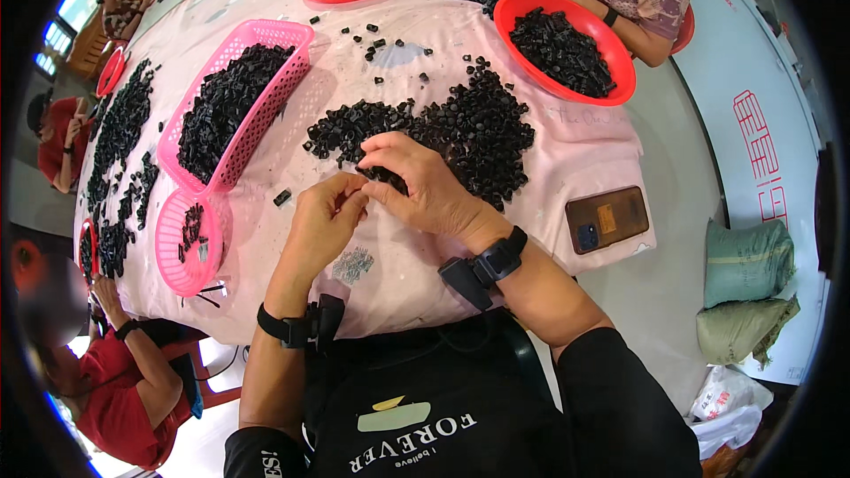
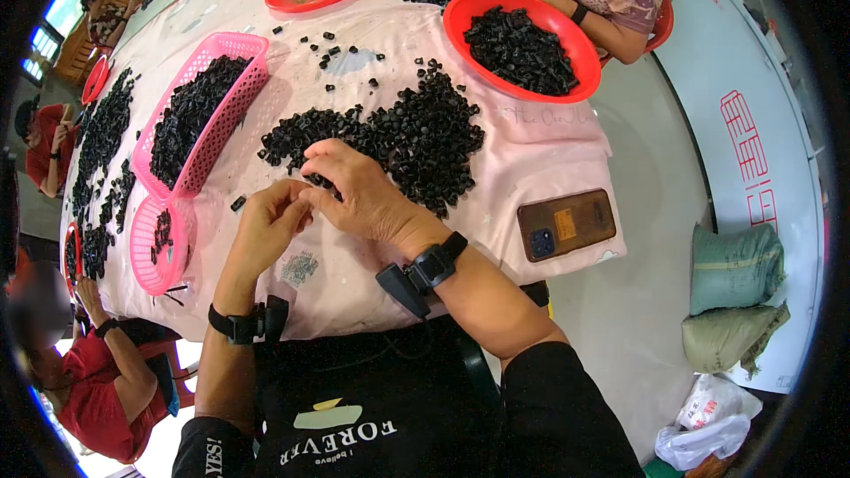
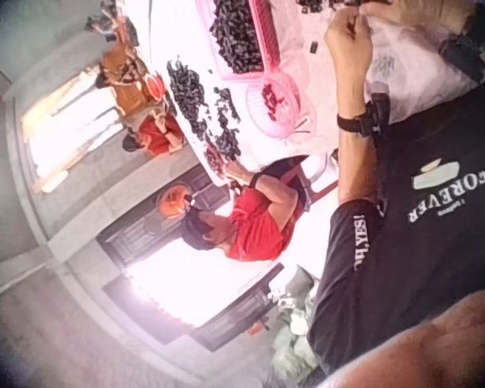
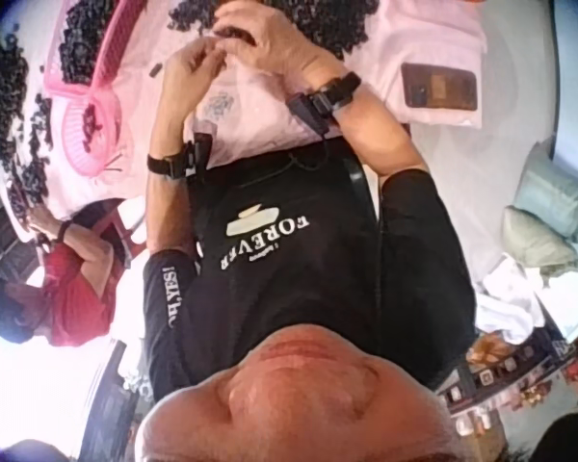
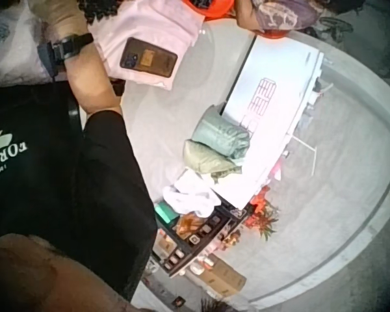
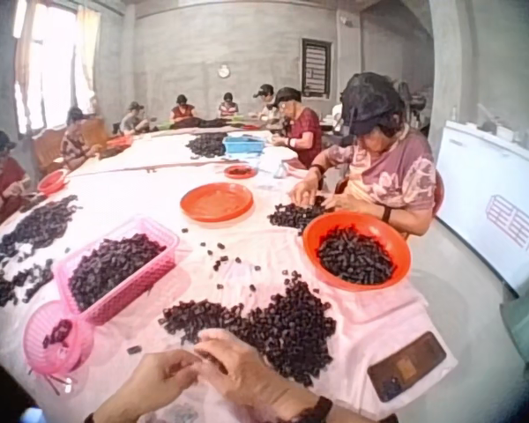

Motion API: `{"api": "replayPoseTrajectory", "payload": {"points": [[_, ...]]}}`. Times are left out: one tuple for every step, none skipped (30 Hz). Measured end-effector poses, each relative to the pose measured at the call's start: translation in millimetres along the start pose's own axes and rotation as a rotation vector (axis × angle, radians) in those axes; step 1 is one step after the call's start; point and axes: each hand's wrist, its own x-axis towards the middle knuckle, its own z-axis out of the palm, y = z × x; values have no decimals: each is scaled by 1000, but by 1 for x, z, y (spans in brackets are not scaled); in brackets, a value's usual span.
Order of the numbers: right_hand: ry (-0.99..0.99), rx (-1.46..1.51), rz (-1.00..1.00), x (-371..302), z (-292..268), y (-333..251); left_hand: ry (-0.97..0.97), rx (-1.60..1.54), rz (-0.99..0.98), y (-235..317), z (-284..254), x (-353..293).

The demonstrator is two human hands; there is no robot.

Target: Manually assembling small black plastic shoe components and eyelets at a shared work table.

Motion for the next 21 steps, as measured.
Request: {"api": "replayPoseTrajectory", "payload": {"points": [[2, -41, 21, -1, -1, 2, 2, 1, 1, -1, 1, 0], [5, -82, 42, -1, -1, 4, 10, -2, -2, -4, 2, 0], [5, -82, 41, -1, -2, 3, 18, -5, -6, -5, 2, 1], [30, -63, 49, 0, -3, 3, 18, -6, -5, -5, 2, 1], [56, -45, 57, 1, -3, 2, 18, -5, -5, -4, 2, 1], [54, -46, 57, 1, -4, 0, 18, -5, -5, -3, 3, 0], [45, 22, 71, 2, -3, -3, 18, -7, -4, -7, 3, 1], [36, 90, 85, 2, -3, -6, 45, -39, 12, -14, 4, 1], [35, 89, 85, 3, -4, -7, 72, -70, 29, -16, 4, 3], [-19, 169, 17, 3, -5, -9, 73, -71, 29, -16, 4, 3], [-72, 249, -51, 3, -5, -9, 58, -34, 16, -16, 3, 3], [-115, 351, 53, 2, -3, -12, 52, 5, -1, -15, 0, 2], [-121, 358, 48, 2, -4, -15, 62, 7, -4, -15, -2, 0], [-197, 366, 100, 3, -7, -18, 60, 41, 63, -16, -2, 0], [-273, 377, 153, 3, -7, -20, 58, 78, 127, -16, -2, 0], [-232, 398, 158, 2, -4, -20, 69, 83, 120, -15, -2, 0], [-239, 409, 151, 1, -4, -19, 52, 60, 91, -13, -1, 0], [-214, 331, 183, 1, -5, -17, 35, 35, 63, -10, 0, 1], [-188, 253, 213, 1, -5, -15, 47, 39, 58, -10, 0, 0], [-139, 154, 221, 1, -4, -11, 37, -6, 38, -10, 0, 0], [-144, 160, 216, 1, -4, -11, 23, -52, 18, -11, 1, -1]]}}
